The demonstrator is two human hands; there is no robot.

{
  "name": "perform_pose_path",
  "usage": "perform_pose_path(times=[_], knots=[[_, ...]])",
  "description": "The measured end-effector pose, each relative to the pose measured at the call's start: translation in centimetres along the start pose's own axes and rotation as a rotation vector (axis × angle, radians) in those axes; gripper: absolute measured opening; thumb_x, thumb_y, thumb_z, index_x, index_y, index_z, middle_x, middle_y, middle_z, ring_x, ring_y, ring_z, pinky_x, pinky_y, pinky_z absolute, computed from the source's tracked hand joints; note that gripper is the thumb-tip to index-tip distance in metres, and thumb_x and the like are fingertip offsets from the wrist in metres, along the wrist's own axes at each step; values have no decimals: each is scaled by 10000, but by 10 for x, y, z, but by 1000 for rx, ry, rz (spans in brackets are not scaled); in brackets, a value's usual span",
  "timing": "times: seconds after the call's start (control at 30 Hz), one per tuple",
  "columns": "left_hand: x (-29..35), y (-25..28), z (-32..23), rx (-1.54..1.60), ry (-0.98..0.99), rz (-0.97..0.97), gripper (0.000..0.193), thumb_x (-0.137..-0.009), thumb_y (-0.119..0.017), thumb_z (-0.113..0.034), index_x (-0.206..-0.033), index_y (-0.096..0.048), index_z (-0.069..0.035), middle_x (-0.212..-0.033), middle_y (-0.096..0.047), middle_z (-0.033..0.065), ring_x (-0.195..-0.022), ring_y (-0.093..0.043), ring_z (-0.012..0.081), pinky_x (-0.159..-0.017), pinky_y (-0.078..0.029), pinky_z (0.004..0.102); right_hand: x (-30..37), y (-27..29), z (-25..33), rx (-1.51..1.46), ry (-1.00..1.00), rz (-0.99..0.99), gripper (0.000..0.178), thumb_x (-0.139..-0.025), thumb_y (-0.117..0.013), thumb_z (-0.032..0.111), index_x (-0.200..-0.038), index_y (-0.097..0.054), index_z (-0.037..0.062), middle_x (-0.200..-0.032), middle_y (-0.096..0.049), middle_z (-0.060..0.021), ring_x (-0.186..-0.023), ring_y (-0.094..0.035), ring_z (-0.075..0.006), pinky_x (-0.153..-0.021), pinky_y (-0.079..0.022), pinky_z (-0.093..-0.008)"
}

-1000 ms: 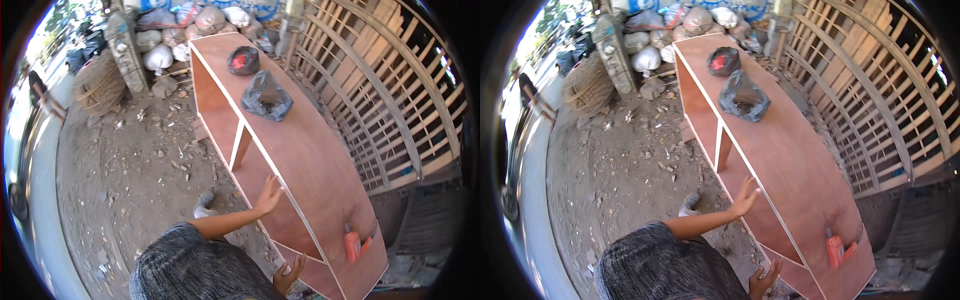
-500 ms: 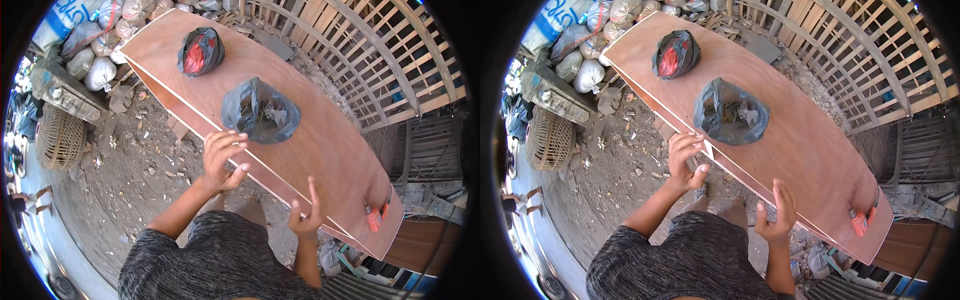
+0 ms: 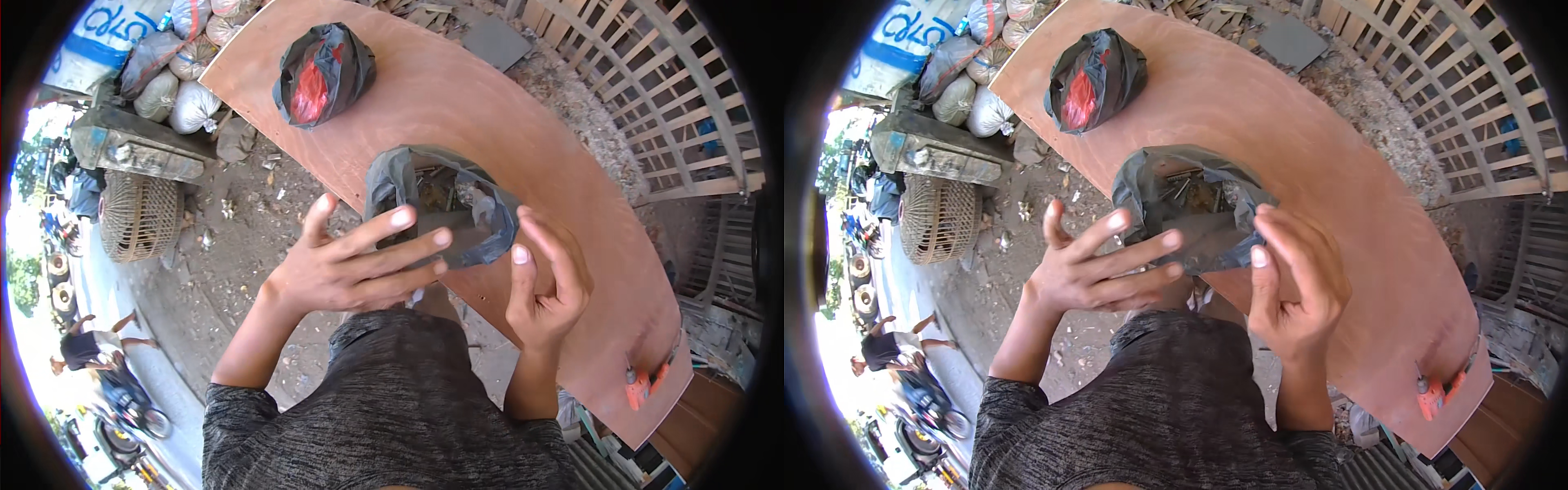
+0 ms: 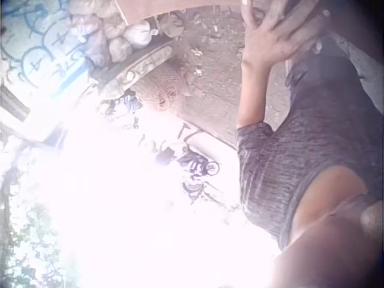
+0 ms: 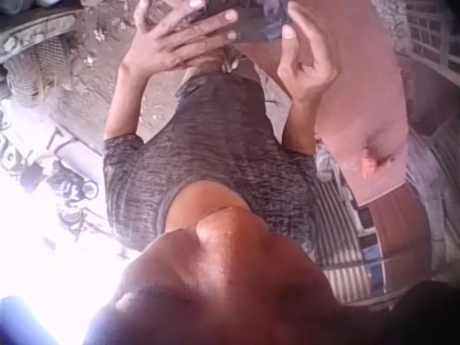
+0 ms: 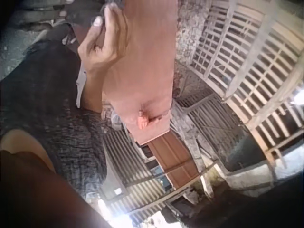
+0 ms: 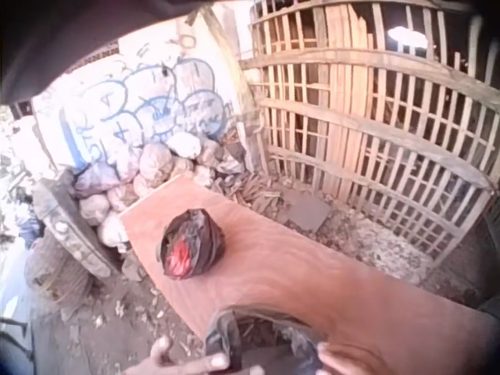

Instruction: The person uses a power drill to drive a screw into the side of a wooden shelf unit, then reaches into several plastic bags to retrieve and sort small items while walking through a woodworking area.

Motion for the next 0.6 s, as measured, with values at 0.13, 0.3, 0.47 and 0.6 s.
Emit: perform_pose_path(times=[0.13, 0.3, 0.47, 0.6], knots=[[-10, -21, 9, 14, 76, 279, 446, -809, -668, -571, -1236, -691, -445, -1425, -607, -187, -1538, -302, 248, -1206, 136, 693, -11, -24, 4, -55, 128, 307, 319, -774, -674, -79, -1080, -731, -10, -1122, -722, -165, -1047, -697, -327, -898, -561, -411], [-1, -15, 41, -21, 74, 358, 286, -881, -642, -330, -1148, -735, -375, -1196, -701, -194, -1510, -361, 204, -1217, 103, 698, -10, -50, 3, 370, -72, 554, 390, -752, -616, -136, -1122, -697, -45, -1163, -704, -209, -1187, -637, -378, -1013, -513, -445], [5, -14, 62, 55, 164, 241, 179, -824, -700, -297, -981, -780, -329, -1025, -728, -185, -1466, -436, 213, -1226, 65, 703, -17, -64, 7, 421, -95, 546, 360, -769, -606, -120, -1109, -700, -48, -1146, -707, -212, -1155, -647, -378, -989, -522, -443], [5, -15, 65, 152, 187, 242, 134, -809, -726, -276, -922, -786, -313, -983, -731, -182, -1440, -472, 229, -1232, 48, 703, -18, -72, 7, 441, -222, 745, 299, -777, -595, -99, -1050, -710, -57, -1065, -721, -198, -1017, -681, -367, -873, -548, -442]])
Point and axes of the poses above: each hand's wrist, its own x-axis away from the middle knuckle, its own y-axis out of the back of the hand, z = x × y, the point moved 3 cm from there along -x, towards the middle knuckle
